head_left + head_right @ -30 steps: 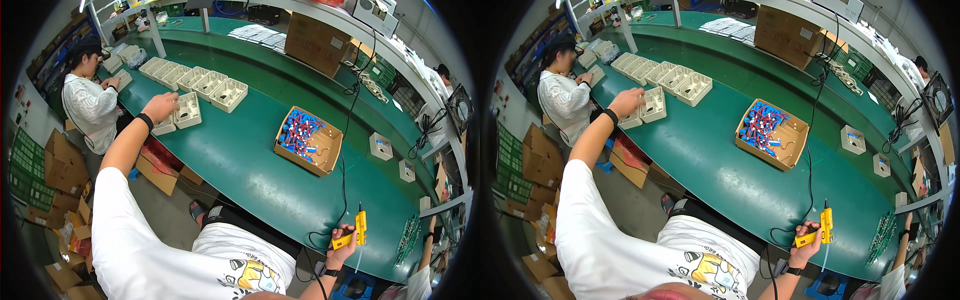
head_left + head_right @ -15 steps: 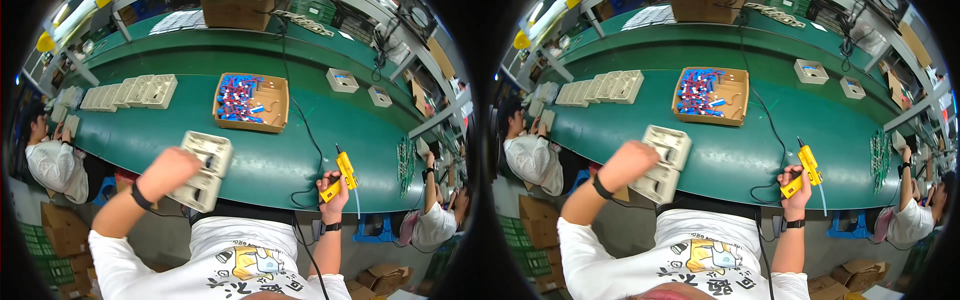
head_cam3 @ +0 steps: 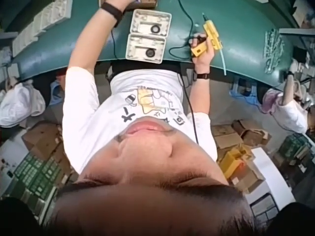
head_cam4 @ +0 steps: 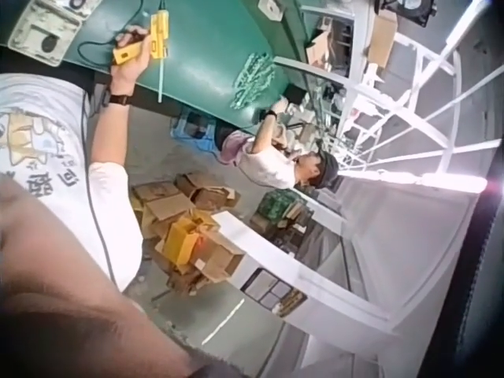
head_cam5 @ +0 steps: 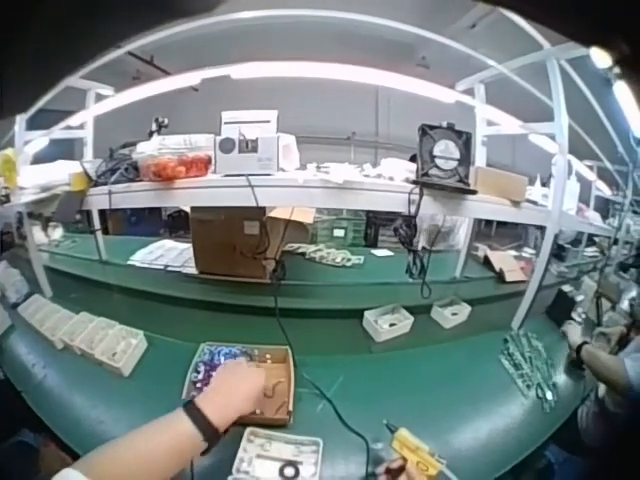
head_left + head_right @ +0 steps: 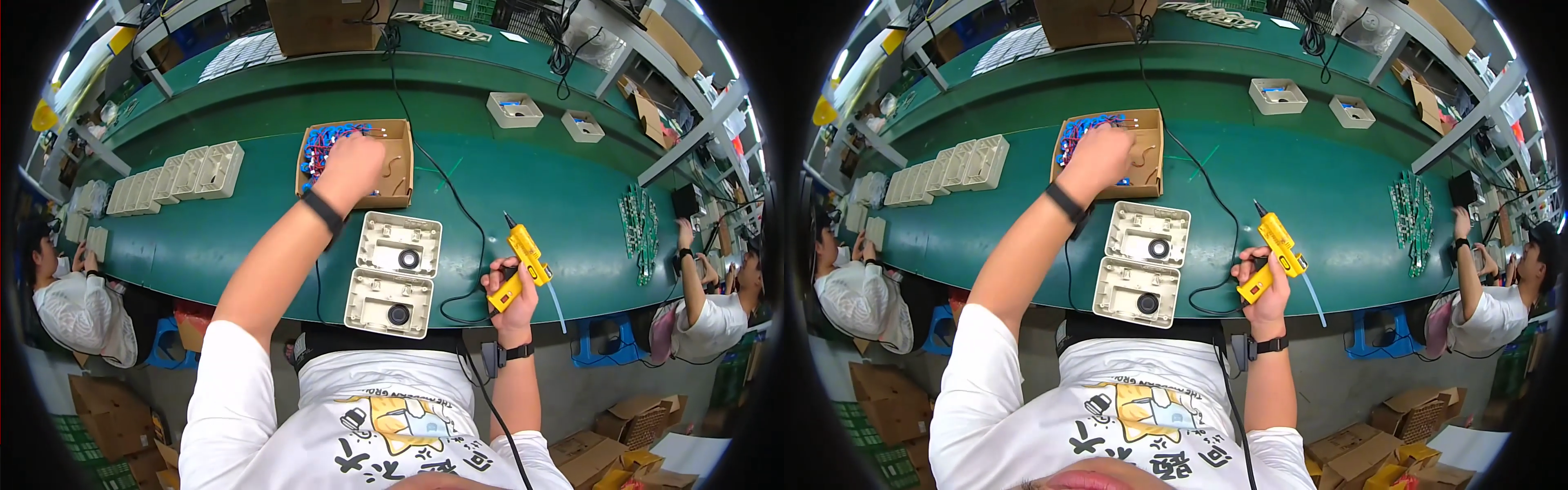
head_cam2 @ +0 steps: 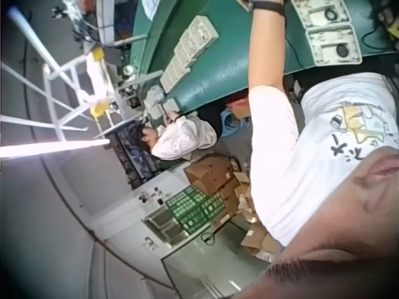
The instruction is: Assembling electronic components by inserting pieces into housings and securing them with a hot glue gun.
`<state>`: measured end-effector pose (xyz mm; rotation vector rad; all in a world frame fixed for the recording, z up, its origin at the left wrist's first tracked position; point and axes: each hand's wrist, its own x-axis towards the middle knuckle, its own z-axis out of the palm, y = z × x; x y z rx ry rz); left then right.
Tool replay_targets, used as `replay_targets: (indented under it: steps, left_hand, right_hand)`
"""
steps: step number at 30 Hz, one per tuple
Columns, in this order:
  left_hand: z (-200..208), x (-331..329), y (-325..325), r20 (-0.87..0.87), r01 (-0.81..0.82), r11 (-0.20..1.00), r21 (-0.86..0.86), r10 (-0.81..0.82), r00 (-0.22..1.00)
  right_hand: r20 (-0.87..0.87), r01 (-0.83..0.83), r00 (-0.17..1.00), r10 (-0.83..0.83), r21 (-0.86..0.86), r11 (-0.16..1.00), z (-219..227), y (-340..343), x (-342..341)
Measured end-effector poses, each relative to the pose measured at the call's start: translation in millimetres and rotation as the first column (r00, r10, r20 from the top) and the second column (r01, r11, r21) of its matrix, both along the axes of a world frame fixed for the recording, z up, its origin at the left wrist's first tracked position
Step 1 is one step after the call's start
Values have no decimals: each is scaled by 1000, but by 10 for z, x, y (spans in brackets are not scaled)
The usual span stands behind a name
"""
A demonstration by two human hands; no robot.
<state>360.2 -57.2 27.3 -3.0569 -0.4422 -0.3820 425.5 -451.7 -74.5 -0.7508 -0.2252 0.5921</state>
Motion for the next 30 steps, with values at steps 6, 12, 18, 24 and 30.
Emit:
replay_targets:
  steps: [6,12,18,24,30]
  left_hand:
    - [27,345,-15,-475,-86,990,113,130,871]
    - [50,158,100,-218,-65,967,-248,10,976]
    - [201,-87,75,-494,24,964,-265,-157,855]
    - [-62,52,287,-417,10,990,-140,-68,906]
    - [29,69,165,-435,95,987,-131,-143,889]
  right_hand:
    - [-20,9,1000,-8,42,999,-49,-77,-19]
    - [55,1,998,2,-37,999,-17,-78,-69]
    - [188,-170,952,243,-335,927,547,-163,-475]
    - [292,-173,750,594,-780,601,981,173,-796]
    - [394,64,565,725,-897,438,1098,500,-937]
